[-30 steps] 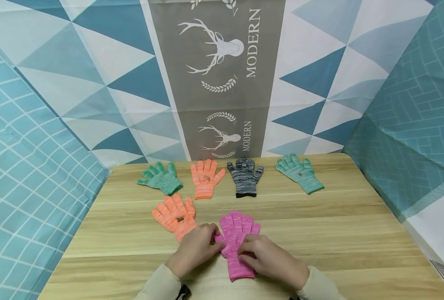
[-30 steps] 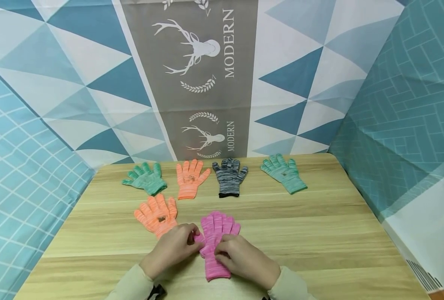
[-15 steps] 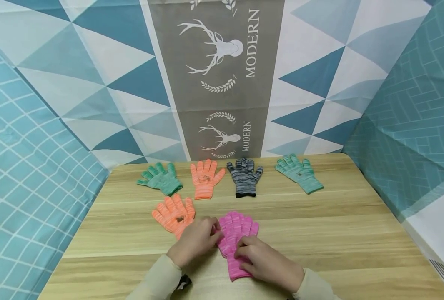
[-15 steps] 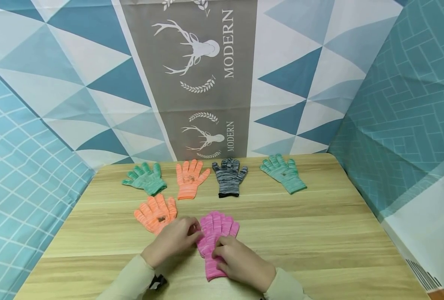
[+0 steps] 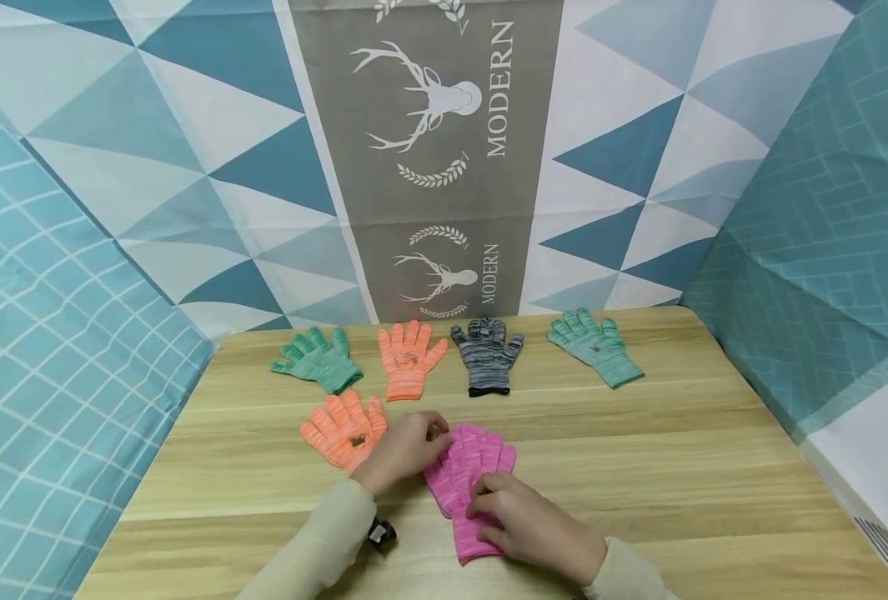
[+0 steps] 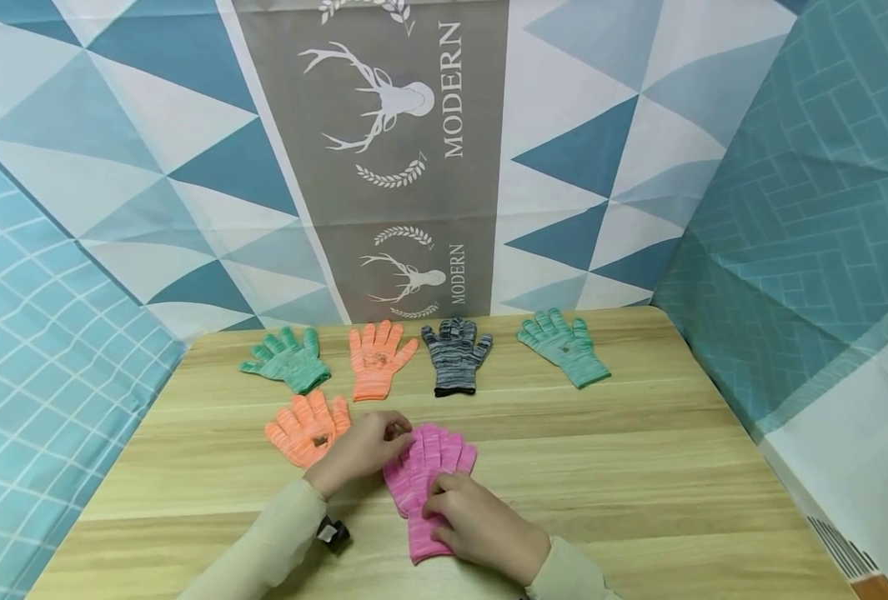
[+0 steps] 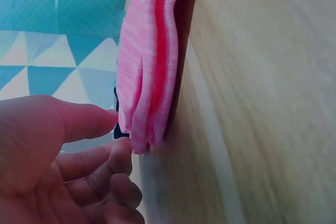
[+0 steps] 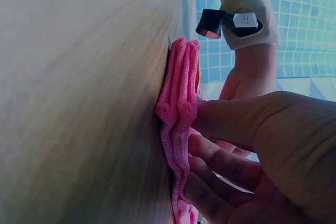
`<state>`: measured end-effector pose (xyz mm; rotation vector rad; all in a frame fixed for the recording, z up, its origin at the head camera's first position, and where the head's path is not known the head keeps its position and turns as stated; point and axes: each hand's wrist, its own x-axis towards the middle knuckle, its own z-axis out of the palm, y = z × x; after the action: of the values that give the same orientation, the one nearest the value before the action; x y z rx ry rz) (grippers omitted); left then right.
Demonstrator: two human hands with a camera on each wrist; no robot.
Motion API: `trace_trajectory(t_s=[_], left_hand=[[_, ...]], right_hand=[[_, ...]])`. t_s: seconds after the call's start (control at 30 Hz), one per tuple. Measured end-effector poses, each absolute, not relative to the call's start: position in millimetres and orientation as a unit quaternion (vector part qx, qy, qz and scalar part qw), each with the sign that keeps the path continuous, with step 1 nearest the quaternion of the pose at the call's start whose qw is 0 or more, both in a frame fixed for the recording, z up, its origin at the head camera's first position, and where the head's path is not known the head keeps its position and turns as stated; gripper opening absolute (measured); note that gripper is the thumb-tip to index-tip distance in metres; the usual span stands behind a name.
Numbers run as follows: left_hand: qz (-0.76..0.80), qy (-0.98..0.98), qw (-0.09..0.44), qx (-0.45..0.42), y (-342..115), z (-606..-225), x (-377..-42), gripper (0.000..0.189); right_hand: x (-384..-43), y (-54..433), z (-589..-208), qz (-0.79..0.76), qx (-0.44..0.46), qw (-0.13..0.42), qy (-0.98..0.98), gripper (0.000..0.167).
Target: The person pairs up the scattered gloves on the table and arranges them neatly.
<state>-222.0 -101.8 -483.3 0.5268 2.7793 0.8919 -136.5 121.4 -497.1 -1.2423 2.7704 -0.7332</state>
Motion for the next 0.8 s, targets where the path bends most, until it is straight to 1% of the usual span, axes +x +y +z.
trace_trajectory(t_s=[0.17, 0.47, 0.57, 0.8], left_hand=[[0.314, 0.93, 0.079, 0.175, -102, -483, -225, 0.014], [0.294, 0.945, 0.069, 0.129, -116, -469, -220, 0.021], [0.283, 0.948, 0.072, 0.13, -117, -469, -220, 0.022], [0.253, 0.954, 0.071, 0.144, -110, -479, -223, 0.017]], right_hand=[[-136, 120, -496, -0.235, -0.396, 0.012, 0.888, 0.01], [-136, 120, -495, -0.247, -0.387, 0.027, 0.888, 0.011], [-136, 121, -496, -0.249, -0.384, 0.03, 0.889, 0.011], [-137, 122, -499, -0.249, -0.387, 0.023, 0.888, 0.012]])
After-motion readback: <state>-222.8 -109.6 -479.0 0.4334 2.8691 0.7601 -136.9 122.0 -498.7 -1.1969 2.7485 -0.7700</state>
